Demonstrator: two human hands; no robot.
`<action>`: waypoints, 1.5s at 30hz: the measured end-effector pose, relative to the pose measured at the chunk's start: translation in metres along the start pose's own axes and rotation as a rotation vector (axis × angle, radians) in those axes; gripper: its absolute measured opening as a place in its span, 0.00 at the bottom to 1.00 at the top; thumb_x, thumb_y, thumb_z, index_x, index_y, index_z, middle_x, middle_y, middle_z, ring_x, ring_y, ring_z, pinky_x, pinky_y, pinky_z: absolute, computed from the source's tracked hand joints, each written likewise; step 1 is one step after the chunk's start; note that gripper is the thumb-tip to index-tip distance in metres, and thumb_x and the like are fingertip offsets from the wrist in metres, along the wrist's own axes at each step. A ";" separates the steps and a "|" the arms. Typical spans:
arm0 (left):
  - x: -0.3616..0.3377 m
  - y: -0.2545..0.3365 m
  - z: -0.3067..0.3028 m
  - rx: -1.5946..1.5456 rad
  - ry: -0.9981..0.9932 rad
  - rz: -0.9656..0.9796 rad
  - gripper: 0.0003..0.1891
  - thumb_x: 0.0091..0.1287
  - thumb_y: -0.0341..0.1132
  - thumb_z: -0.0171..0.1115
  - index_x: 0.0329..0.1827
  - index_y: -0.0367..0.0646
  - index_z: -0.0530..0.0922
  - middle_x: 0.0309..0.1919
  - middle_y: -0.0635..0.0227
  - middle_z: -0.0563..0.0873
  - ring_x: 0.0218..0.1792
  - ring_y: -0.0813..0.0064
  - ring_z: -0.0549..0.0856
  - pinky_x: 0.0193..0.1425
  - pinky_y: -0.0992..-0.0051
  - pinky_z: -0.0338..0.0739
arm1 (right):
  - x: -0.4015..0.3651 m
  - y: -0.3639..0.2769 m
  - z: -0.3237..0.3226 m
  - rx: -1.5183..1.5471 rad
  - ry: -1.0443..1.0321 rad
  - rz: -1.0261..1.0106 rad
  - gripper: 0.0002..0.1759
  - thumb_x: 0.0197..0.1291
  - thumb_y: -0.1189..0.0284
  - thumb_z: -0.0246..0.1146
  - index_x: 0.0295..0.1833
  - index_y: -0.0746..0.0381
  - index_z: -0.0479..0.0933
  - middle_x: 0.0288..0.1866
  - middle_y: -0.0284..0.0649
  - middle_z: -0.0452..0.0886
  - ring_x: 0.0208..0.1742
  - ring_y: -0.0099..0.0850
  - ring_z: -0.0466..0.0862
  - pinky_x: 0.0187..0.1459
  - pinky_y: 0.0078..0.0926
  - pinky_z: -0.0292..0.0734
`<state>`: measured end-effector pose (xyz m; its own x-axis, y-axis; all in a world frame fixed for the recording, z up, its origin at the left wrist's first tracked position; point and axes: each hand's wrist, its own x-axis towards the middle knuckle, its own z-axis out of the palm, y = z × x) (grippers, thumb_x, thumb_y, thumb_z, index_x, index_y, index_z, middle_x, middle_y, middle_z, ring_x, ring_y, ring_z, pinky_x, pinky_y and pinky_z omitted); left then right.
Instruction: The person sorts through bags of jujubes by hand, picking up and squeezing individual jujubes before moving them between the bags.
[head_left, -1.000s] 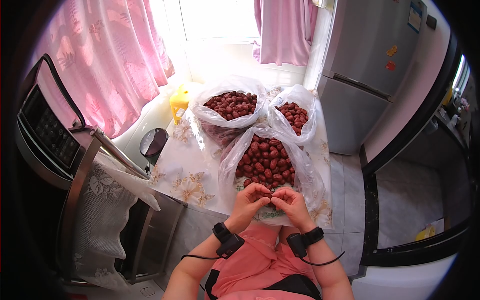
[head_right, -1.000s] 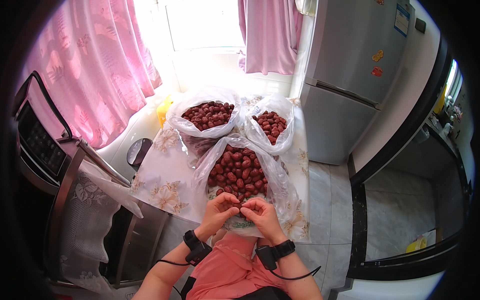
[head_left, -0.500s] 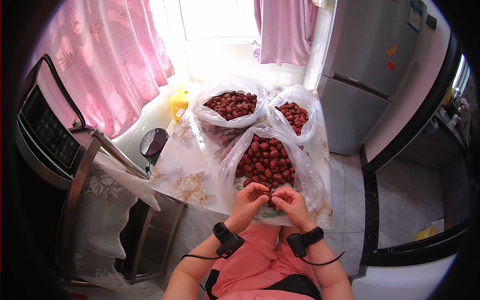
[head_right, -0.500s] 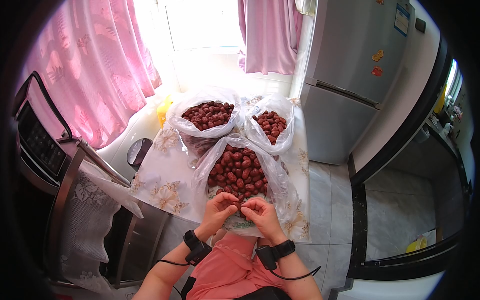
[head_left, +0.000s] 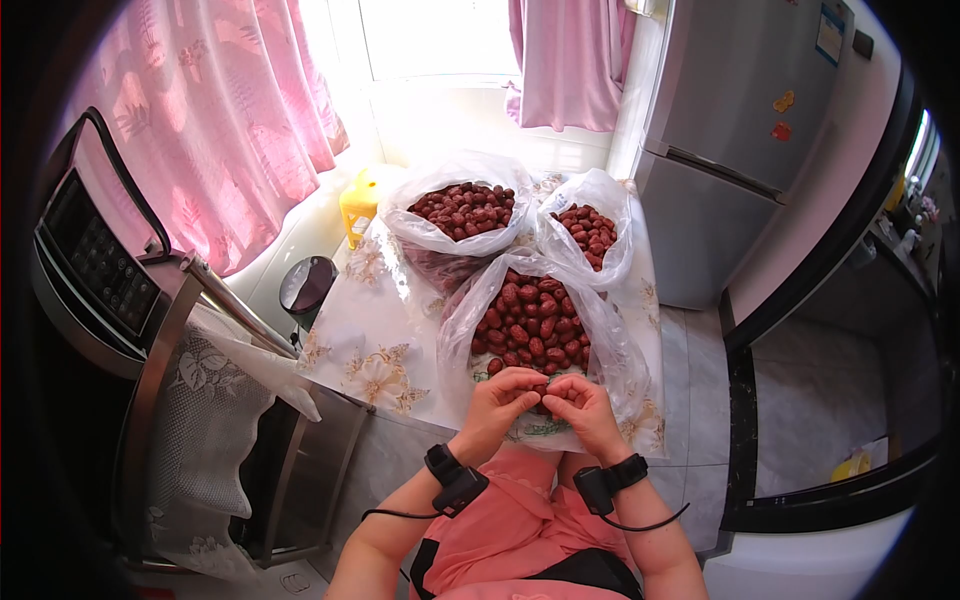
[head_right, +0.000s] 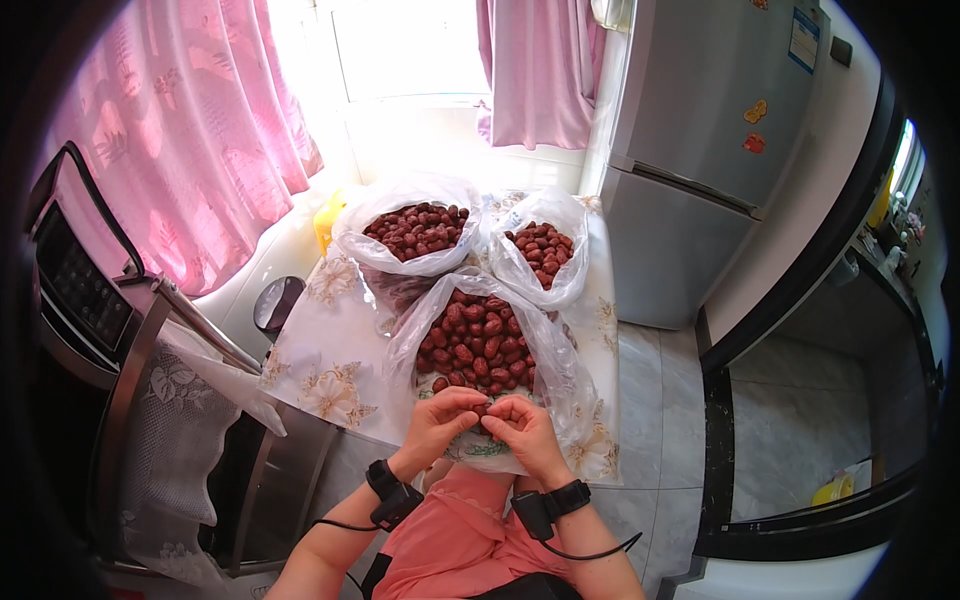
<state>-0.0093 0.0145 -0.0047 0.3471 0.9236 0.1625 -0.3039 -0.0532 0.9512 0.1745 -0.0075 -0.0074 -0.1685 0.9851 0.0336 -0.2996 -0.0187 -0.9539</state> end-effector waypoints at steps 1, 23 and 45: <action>0.000 0.000 -0.001 0.030 -0.022 0.019 0.13 0.67 0.23 0.65 0.55 0.34 0.83 0.54 0.66 0.80 0.56 0.77 0.80 0.61 0.76 0.77 | 0.000 0.000 0.000 0.005 -0.005 -0.004 0.06 0.64 0.78 0.68 0.45 0.65 0.80 0.47 0.32 0.80 0.40 0.18 0.80 0.40 0.16 0.76; -0.003 -0.001 0.000 -0.161 0.026 -0.149 0.11 0.65 0.20 0.66 0.50 0.35 0.82 0.50 0.67 0.81 0.52 0.78 0.82 0.57 0.77 0.79 | 0.000 -0.006 0.002 0.011 0.006 0.030 0.05 0.63 0.78 0.69 0.42 0.67 0.80 0.46 0.33 0.78 0.41 0.18 0.79 0.43 0.15 0.77; -0.001 0.010 0.001 0.130 -0.093 -0.029 0.13 0.70 0.21 0.60 0.56 0.37 0.78 0.48 0.71 0.80 0.51 0.80 0.81 0.59 0.76 0.77 | 0.000 -0.006 0.003 -0.045 0.026 0.010 0.06 0.64 0.76 0.69 0.39 0.68 0.82 0.47 0.34 0.77 0.39 0.19 0.79 0.40 0.16 0.77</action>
<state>-0.0119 0.0126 0.0052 0.4369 0.8866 0.1522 -0.1774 -0.0809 0.9808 0.1733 -0.0081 -0.0006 -0.1472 0.9890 0.0165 -0.2556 -0.0220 -0.9665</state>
